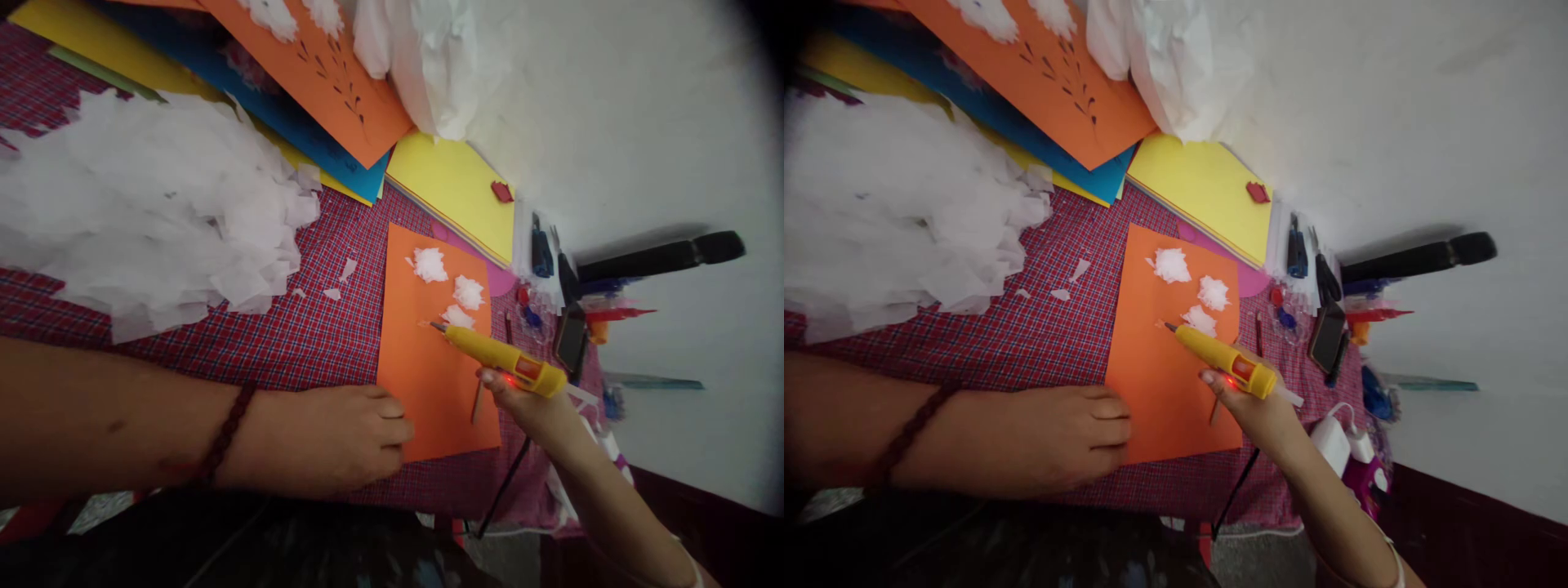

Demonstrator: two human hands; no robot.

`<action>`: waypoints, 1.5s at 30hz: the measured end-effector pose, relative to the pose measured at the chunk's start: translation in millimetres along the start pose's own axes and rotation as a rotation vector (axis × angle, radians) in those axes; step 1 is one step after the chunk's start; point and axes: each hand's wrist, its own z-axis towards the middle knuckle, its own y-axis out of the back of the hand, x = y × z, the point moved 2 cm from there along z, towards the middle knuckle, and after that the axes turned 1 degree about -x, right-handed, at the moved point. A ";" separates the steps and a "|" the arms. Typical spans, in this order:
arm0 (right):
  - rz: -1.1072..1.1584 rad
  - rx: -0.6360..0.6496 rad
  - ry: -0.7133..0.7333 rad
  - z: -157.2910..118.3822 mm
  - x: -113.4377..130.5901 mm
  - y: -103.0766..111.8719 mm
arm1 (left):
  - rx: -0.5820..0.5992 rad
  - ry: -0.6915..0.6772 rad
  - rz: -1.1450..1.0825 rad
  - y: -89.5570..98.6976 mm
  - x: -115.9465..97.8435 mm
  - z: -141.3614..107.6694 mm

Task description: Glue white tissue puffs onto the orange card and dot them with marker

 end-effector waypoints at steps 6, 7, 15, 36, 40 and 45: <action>0.007 0.008 0.008 -0.4 9.8 2.3 | 0.008 -0.001 0.008 0.7 -0.2 -0.3; 0.021 0.036 0.010 -1.0 11.5 2.7 | 0.008 -0.001 0.011 0.6 -0.2 -0.4; -0.013 -0.021 -0.049 -4.6 3.6 2.3 | -0.002 -0.004 0.001 -1.2 0.3 -1.3; -0.087 -0.072 -0.083 -3.6 12.6 -3.2 | -0.004 -0.017 0.011 -1.0 0.5 -0.2; -0.110 -0.081 -0.119 -3.1 8.7 -0.8 | -0.013 -0.002 0.014 -0.9 0.1 -0.3; -0.034 0.066 -0.057 -4.9 9.6 -0.7 | -0.031 -0.011 -0.005 0.3 -0.1 -1.3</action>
